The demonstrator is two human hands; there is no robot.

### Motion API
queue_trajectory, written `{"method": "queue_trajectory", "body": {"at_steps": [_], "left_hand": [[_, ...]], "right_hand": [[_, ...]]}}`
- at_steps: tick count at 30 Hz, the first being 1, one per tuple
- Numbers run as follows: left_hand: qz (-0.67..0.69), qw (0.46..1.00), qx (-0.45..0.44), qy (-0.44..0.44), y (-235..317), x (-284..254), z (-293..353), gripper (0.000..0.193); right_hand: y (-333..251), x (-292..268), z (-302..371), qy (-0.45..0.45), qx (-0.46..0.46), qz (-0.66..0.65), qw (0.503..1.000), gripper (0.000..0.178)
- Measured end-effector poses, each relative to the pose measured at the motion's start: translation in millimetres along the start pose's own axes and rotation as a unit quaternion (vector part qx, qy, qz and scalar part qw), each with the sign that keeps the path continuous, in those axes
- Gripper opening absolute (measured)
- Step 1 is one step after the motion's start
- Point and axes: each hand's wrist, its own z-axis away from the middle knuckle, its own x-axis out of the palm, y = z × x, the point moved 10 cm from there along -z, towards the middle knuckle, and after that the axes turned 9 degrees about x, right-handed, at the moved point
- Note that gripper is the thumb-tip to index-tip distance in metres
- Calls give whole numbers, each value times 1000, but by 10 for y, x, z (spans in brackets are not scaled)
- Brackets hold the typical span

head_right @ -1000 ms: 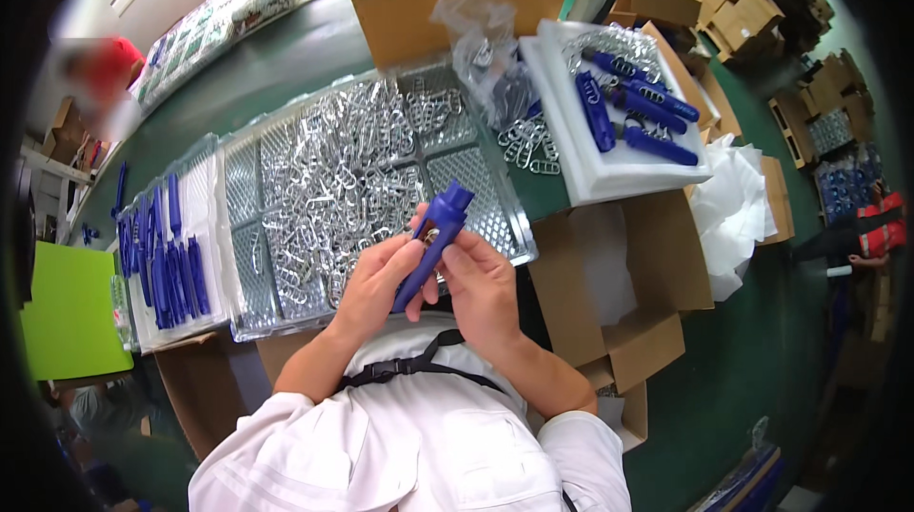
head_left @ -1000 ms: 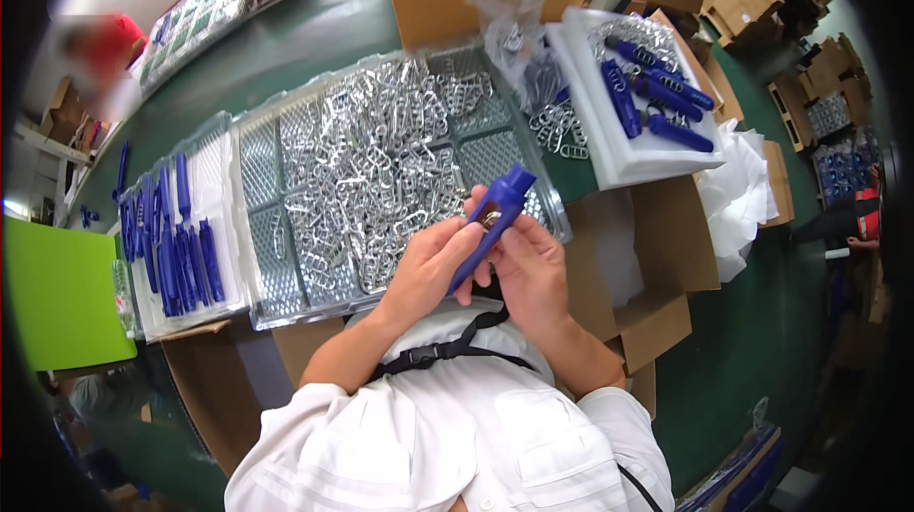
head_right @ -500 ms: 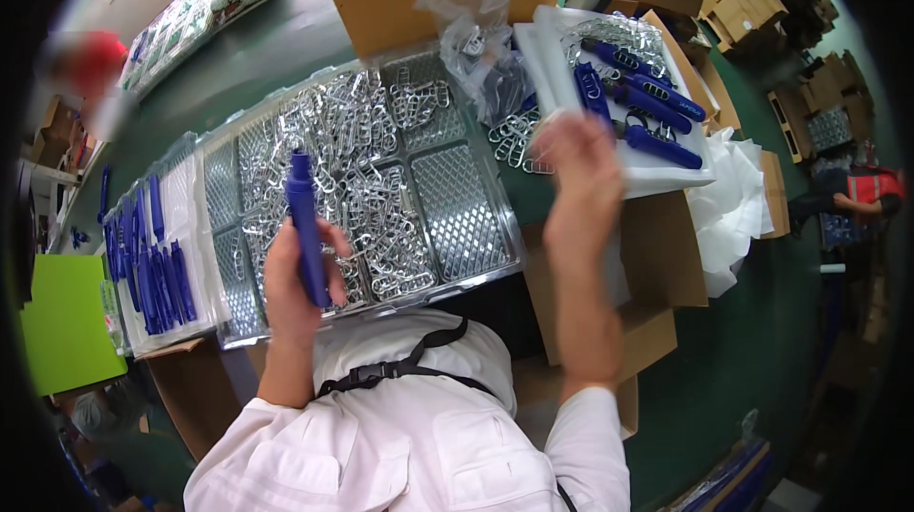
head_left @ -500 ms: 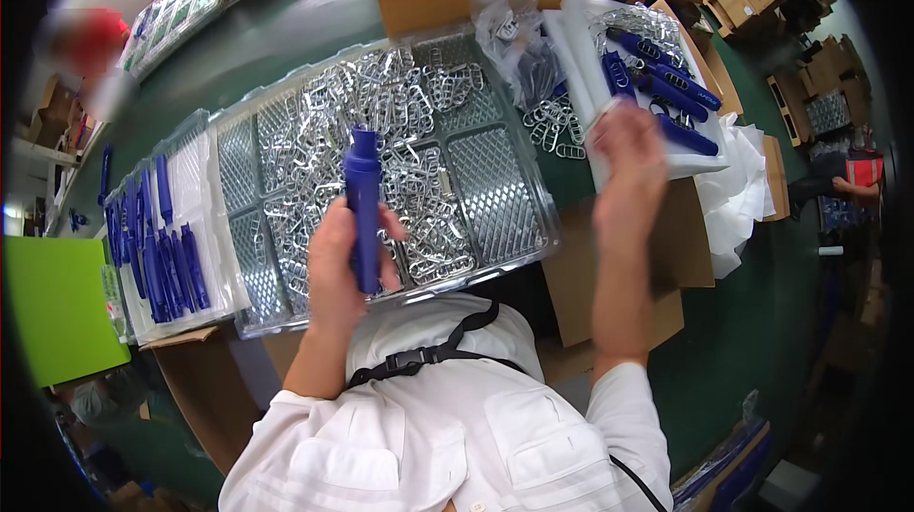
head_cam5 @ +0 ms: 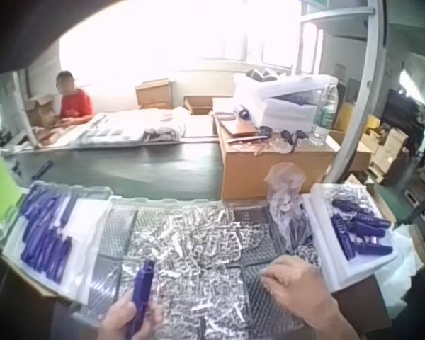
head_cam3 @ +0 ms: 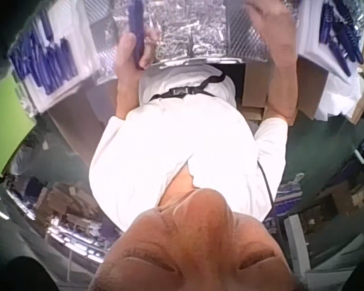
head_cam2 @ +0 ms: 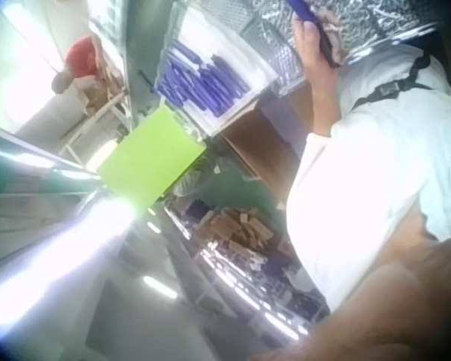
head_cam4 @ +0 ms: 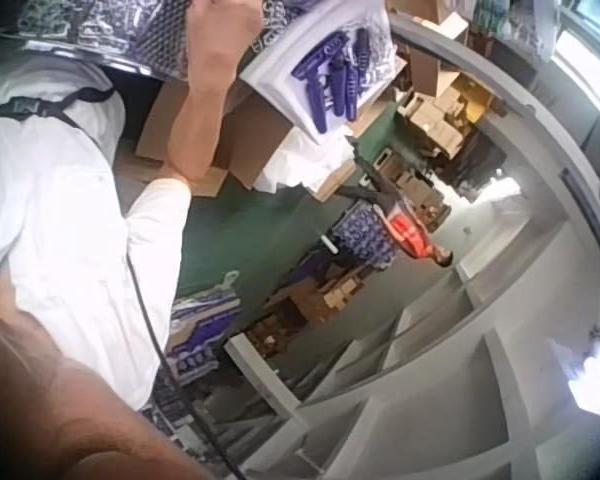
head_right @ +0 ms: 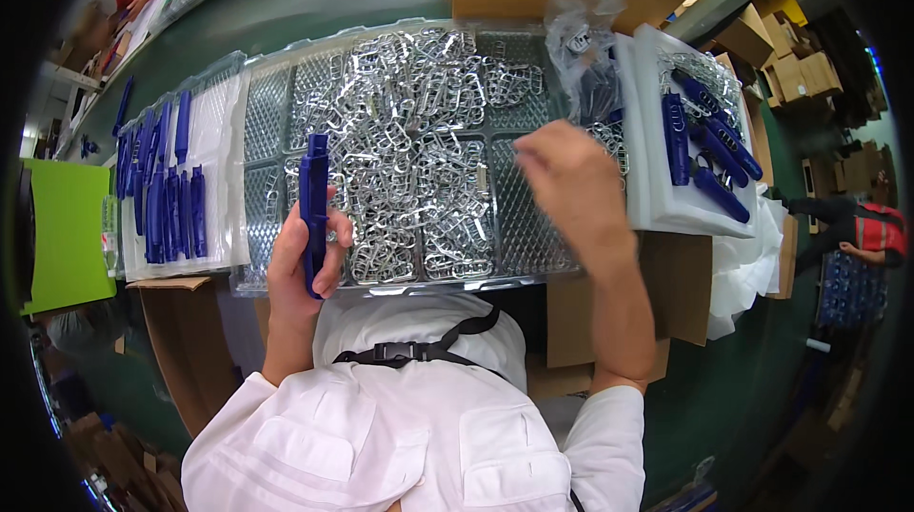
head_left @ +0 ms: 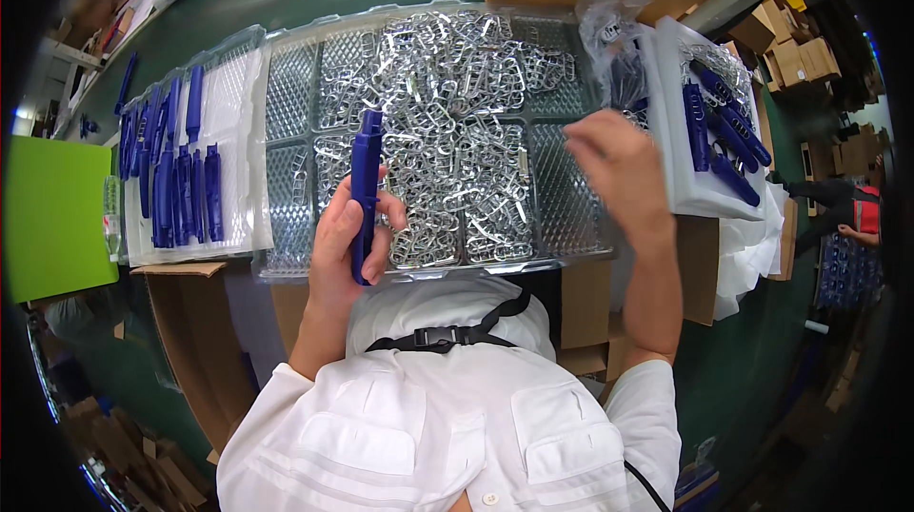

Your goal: Insert small metal pins into blue plastic electronic components and pack them into boxes.

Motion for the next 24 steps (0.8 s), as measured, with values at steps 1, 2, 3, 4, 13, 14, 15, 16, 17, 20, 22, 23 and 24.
{"method": "queue_trajectory", "body": {"at_steps": [1, 2, 3, 4, 13, 14, 15, 16, 17, 20, 22, 23, 24], "left_hand": [[8, 1000, -3, 9, -2, -24, 18, 59], [17, 1000, -5, 18, -3, -50, 36, 59], [37, 999, -16, 5, 9, -17, 45, 58], [38, 999, -15, 8, 7, -27, 51, 58], [102, 988, -115, -5, -231, -35, 236, 65], [97, 988, -119, -11, -251, -24, 249, 65], [102, 987, -125, -5, -285, -31, 261, 63], [103, 987, -124, -5, -288, -25, 264, 63], [105, 987, -118, -3, -280, -20, 260, 62], [107, 988, -111, 1, -252, -5, 251, 59], [107, 988, -108, 6, -243, -4, 252, 56], [87, 991, -103, -1, -236, 2, 250, 56], [68, 993, -97, -8, -233, 14, 244, 57]], "right_hand": [[-135, 214, 79, -15, -37, 33, 999, 20], [-198, 347, 102, -18, -38, 34, 999, 20], [-284, 505, 132, -38, -56, 51, 996, 22], [-336, 641, 171, -58, -73, 67, 993, 25], [-322, 978, 225, -94, -97, 127, 983, 26], [-331, 979, 229, -95, -100, 127, 982, 26], [-352, 968, 231, -91, -109, 126, 982, 25], [-369, 956, 236, -87, -118, 124, 981, 24], [-362, 953, 242, -87, -118, 125, 981, 24], [-444, 862, 305, -55, -148, 87, 984, 18], [-306, 675, 306, -30, 1, -39, 999, 15], [-365, 634, 339, -30, 1, -39, 999, 15], [-273, 618, 354, -53, 81, -169, 981, 15]]}}
